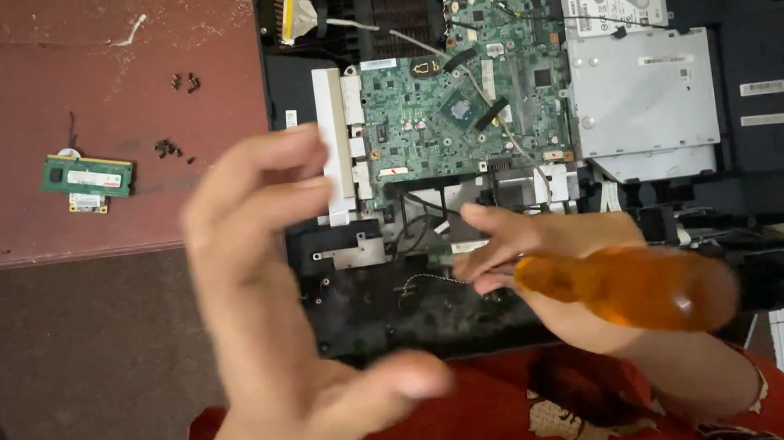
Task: The person uses a screwdriver to remove screws and components from a laptop motherboard. They remove a small circuit board, two RAM sticks, and a hard drive, placing each item on the table. They also disconnect a ribbon cable and remove a white plastic bracket.
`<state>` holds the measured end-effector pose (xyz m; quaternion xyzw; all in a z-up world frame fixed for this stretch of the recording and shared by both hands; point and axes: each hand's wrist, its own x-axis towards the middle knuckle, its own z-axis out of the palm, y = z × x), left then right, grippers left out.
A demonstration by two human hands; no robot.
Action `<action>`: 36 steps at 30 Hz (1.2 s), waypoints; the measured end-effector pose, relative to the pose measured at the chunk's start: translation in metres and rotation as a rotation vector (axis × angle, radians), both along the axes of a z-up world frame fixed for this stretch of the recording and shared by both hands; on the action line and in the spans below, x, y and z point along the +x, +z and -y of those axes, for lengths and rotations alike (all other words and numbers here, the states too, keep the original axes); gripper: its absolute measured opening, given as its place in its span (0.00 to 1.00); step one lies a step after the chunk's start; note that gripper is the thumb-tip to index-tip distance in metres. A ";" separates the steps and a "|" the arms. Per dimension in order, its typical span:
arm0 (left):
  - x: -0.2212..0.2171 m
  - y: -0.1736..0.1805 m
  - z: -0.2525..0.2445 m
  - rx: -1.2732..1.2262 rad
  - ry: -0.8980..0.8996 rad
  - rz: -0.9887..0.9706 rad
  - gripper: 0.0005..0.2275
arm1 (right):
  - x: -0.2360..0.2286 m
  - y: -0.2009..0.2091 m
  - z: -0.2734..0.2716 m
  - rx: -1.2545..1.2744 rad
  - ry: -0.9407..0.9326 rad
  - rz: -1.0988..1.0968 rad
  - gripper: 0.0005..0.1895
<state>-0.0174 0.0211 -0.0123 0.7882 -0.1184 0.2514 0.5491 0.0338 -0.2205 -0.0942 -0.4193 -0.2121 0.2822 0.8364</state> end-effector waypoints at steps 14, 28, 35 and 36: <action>0.007 0.025 0.012 0.162 -0.299 -0.008 0.10 | -0.004 -0.015 -0.047 0.590 0.305 -0.253 0.14; 0.010 0.001 0.006 0.233 -0.223 -0.204 0.21 | -0.010 -0.004 -0.013 0.166 -0.054 -0.022 0.29; -0.001 -0.003 0.009 0.271 -0.318 -0.142 0.25 | -0.014 -0.052 0.028 -0.935 -0.059 0.631 0.05; -0.001 -0.001 0.012 0.237 -0.317 -0.121 0.25 | -0.015 -0.062 0.030 -0.850 -0.022 0.544 0.07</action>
